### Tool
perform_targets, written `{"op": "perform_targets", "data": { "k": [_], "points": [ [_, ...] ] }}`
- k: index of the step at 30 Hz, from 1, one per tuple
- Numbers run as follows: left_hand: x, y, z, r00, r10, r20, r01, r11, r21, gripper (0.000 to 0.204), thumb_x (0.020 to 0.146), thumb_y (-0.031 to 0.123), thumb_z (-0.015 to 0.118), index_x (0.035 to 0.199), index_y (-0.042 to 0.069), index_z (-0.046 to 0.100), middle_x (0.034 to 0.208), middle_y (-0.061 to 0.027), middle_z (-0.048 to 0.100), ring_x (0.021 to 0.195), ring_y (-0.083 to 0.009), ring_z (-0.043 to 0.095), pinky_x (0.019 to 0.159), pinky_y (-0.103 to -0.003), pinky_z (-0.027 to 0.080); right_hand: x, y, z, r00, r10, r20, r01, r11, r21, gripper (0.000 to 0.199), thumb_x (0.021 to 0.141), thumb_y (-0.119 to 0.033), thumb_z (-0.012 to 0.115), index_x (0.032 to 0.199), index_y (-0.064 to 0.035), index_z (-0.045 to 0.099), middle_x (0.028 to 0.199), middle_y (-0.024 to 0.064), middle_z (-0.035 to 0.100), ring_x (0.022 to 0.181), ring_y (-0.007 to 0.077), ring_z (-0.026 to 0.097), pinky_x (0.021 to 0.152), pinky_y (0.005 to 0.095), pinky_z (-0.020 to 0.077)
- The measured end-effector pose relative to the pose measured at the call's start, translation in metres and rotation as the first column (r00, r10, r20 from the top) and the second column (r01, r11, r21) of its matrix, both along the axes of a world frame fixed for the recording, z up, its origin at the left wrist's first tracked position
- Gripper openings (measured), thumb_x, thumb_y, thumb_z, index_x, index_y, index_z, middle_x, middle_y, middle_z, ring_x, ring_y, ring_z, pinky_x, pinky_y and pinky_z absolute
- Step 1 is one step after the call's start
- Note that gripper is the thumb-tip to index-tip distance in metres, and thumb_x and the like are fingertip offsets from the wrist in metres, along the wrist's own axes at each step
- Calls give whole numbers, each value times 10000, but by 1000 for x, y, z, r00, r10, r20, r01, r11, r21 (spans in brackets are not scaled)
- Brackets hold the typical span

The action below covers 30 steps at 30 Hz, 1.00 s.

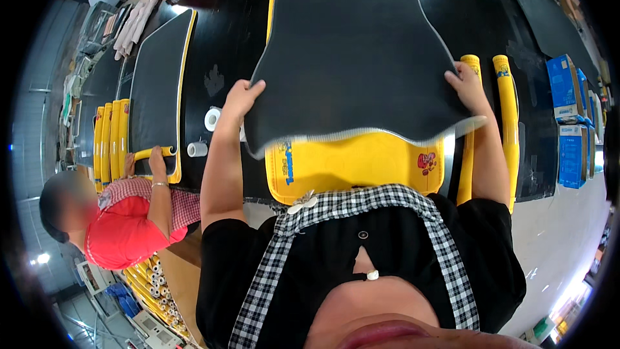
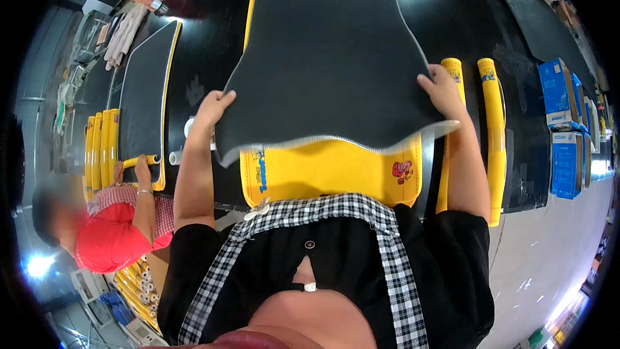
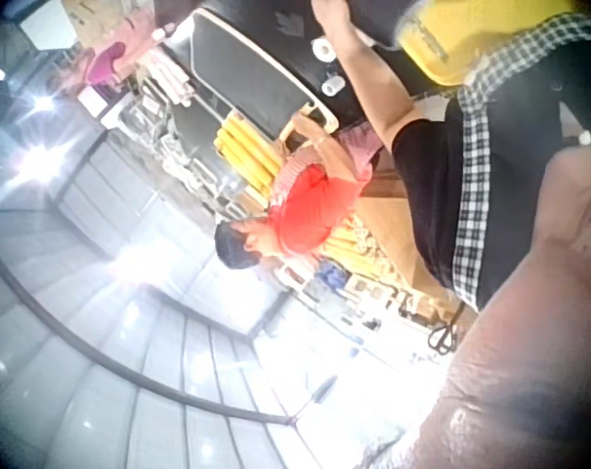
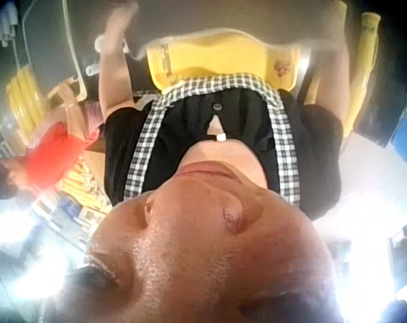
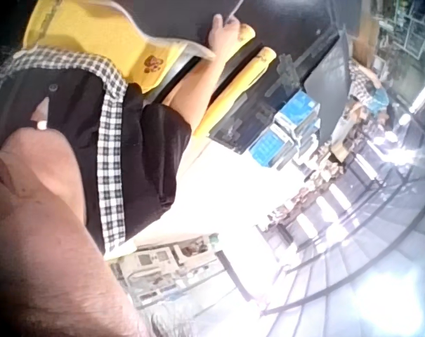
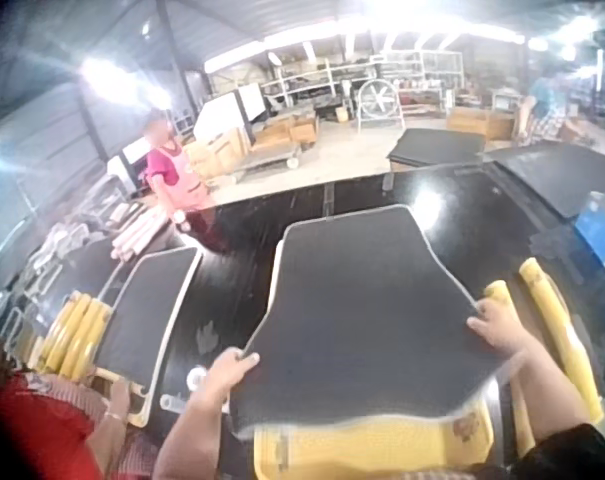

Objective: The person rolls yellow play mats on a black table, secures them with tape, and places them into a cardboard box. Other workers are visible in the background performing similar tasks.

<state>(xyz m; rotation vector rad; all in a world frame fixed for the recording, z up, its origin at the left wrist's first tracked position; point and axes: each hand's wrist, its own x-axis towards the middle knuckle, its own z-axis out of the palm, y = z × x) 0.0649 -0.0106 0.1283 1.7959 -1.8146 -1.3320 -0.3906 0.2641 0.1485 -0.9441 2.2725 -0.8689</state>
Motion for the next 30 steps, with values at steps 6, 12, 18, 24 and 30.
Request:
{"op": "perform_targets", "data": {
  "k": [6,12,18,24,30],
  "points": [
    [49,113,-81,866,-103,489,279,911,-302,430,970,360,656,1160,-7,539,1035,-310,686,1021,-477,655,845,-539,524,54,84,-97,970,46,-237,13,970,241,523,963,-215,670,1438,-103,482,1064,233,712,979,386,700,846,454,545],
    [48,158,-82,814,95,573,243,840,-484,469,884,345,765,1187,62,546,1094,-205,681,1030,-402,649,881,-476,525,91,106,-98,885,-44,-463,130,979,155,548,929,-298,712,1414,-137,514,1161,200,677,1109,382,643,921,487,509],
    [15,222,-69,780,-556,286,582,479,-657,561,743,351,843,1224,125,661,1277,-132,587,1223,-356,517,1052,-475,399,166,121,-93,724,448,-525,-573,814,-95,603,758,-394,839,1280,-172,632,1324,114,550,1311,348,477,1078,500,393],
    [-2,229,-114,770,-525,362,567,303,-766,326,830,248,761,1112,100,696,1089,-71,667,1051,-297,610,891,-446,504,188,108,-128,573,362,-735,-623,776,-104,192,860,-280,720,1022,-179,700,1156,9,666,1220,269,578,1011,394,477],
    [-38,206,-107,809,-376,451,544,193,-816,211,874,142,660,1085,127,667,985,-11,631,945,-245,612,824,-421,481,189,60,-110,521,319,-792,-545,838,-21,72,887,-170,610,950,-149,637,946,25,622,955,249,608,847,383,475]
  ]
}}
